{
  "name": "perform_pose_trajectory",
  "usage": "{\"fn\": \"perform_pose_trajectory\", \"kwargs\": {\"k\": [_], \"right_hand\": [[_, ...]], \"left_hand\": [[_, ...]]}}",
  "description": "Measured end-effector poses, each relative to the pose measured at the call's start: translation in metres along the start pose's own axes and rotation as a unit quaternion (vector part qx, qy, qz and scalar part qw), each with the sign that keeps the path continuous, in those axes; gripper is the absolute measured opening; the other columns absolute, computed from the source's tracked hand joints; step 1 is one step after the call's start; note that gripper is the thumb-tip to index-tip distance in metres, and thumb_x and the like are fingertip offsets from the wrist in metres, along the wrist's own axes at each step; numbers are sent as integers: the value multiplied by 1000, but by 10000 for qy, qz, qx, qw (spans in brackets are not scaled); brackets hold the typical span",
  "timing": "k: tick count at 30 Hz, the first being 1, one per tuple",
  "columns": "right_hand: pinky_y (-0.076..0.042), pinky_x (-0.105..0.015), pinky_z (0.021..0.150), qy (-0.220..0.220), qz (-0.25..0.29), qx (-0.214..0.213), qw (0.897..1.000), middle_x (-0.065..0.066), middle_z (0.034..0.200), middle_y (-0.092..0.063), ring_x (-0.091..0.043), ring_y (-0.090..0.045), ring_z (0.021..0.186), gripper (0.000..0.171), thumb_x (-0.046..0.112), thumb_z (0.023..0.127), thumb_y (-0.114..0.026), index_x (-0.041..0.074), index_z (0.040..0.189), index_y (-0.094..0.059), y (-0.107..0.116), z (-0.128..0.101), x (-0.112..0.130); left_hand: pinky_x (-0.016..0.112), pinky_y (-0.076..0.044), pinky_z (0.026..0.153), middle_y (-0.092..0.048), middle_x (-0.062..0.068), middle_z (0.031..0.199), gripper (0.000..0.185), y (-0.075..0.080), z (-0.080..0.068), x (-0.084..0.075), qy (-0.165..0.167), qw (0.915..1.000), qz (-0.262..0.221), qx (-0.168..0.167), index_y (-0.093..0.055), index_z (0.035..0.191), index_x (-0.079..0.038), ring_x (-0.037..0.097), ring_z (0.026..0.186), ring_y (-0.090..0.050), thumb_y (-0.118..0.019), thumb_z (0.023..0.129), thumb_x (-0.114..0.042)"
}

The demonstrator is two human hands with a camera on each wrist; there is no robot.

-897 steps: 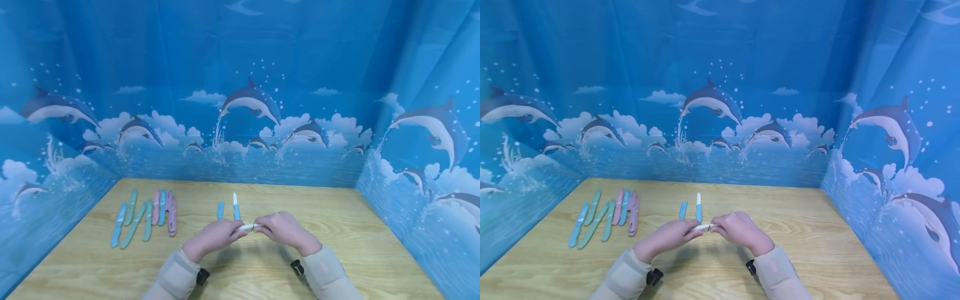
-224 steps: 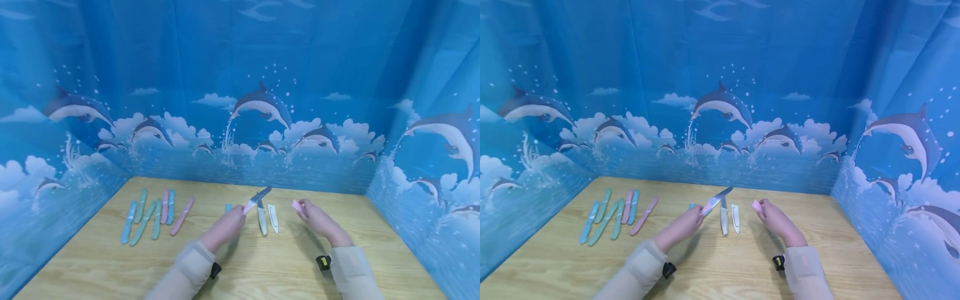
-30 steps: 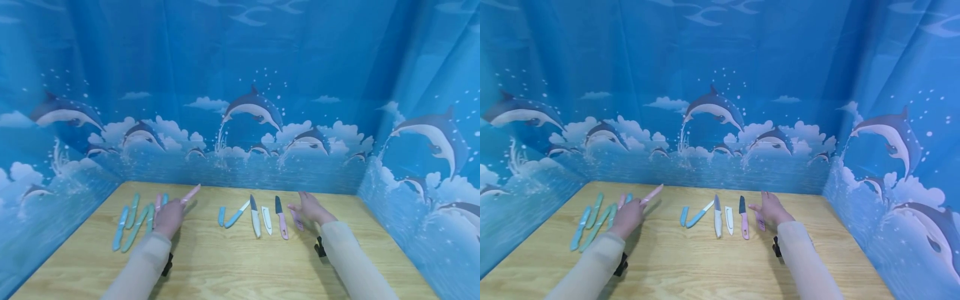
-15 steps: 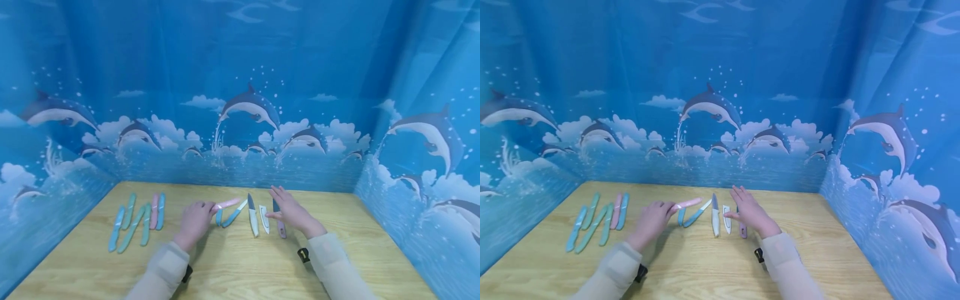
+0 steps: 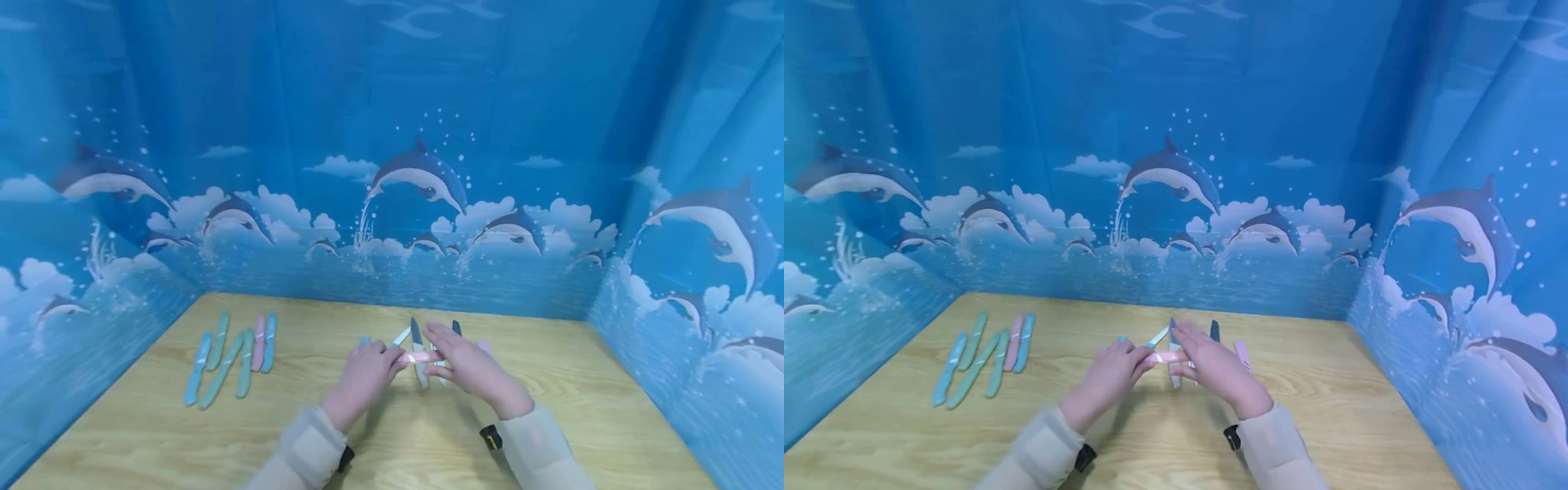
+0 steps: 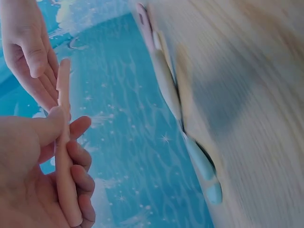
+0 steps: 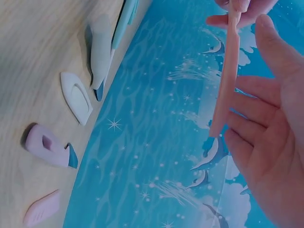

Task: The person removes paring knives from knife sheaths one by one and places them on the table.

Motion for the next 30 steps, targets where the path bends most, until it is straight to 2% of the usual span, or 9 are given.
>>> {"fn": "perform_pose_trajectory", "kwargs": {"k": [4,8,13,15,20,25,28,30], "right_hand": [[-38,-53,107,202,-150,-192,9995,-17,149,-41,-35,-39,138,72,43,89,-63,1,143,-43,-1,-6,3],[-44,-53,101,400,-161,-291,9986,-18,140,-52,-35,-50,128,67,42,87,-65,1,138,-49,-1,-9,4],[-51,-48,93,513,-193,-189,9983,-15,119,-66,-30,-63,108,45,29,89,-67,3,126,-61,-3,-10,5],[-53,-45,89,499,-257,-190,9982,-9,109,-70,-25,-66,100,36,29,91,-65,7,119,-65,-5,-9,7],[-53,-42,85,493,-205,-276,9982,2,94,-71,-14,-65,86,24,33,95,-58,14,105,-69,-6,-9,10],[-47,-59,90,406,-122,-304,9986,8,82,-67,-8,-60,76,21,33,97,-56,17,98,-69,-2,-10,10],[-49,-53,88,407,-167,-239,9987,9,80,-66,-6,-59,74,21,32,98,-54,18,97,-70,0,-12,9],[-51,-44,83,467,-213,-232,9984,8,83,-67,-7,-61,76,21,31,98,-55,17,98,-70,1,-13,8]], "left_hand": [[40,-48,83,-68,1,95,26,0,-1,-8,0,9999,-88,115,-69,110,-20,19,89,-60,-55,97,-36],[39,-48,83,-68,1,99,27,-1,0,-12,-75,9997,-150,181,-68,111,-20,20,92,-61,-52,98,-38],[38,-47,84,-67,0,101,30,-6,-1,-16,-86,9991,-217,342,-67,114,-20,18,93,-60,-50,99,-39],[37,-47,85,-67,-1,100,30,-7,-2,-17,-78,9988,-299,382,-67,114,-20,17,93,-59,-49,99,-39],[35,-46,81,-65,-2,95,30,-7,-5,-17,-207,9982,-380,404,-67,110,-21,15,88,-57,-45,101,-39],[35,-47,81,-67,-1,97,33,-8,-4,-20,-297,9979,-363,440,-66,112,-21,16,90,-59,-41,101,-41],[38,-47,85,-68,-1,99,36,-9,-3,-22,-313,9973,-431,511,-66,114,-20,16,92,-60,-40,102,-41],[39,-47,87,-68,-1,99,37,-10,-2,-24,-305,9969,-463,554,-66,115,-20,16,93,-60,-39,102,-42]]}}
Point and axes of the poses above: each hand's wrist, its own z-axis towards the middle knuckle, its own y-axis out of the back of the hand, x = y × z, the point moved 5 cm from there along z, towards the middle knuckle
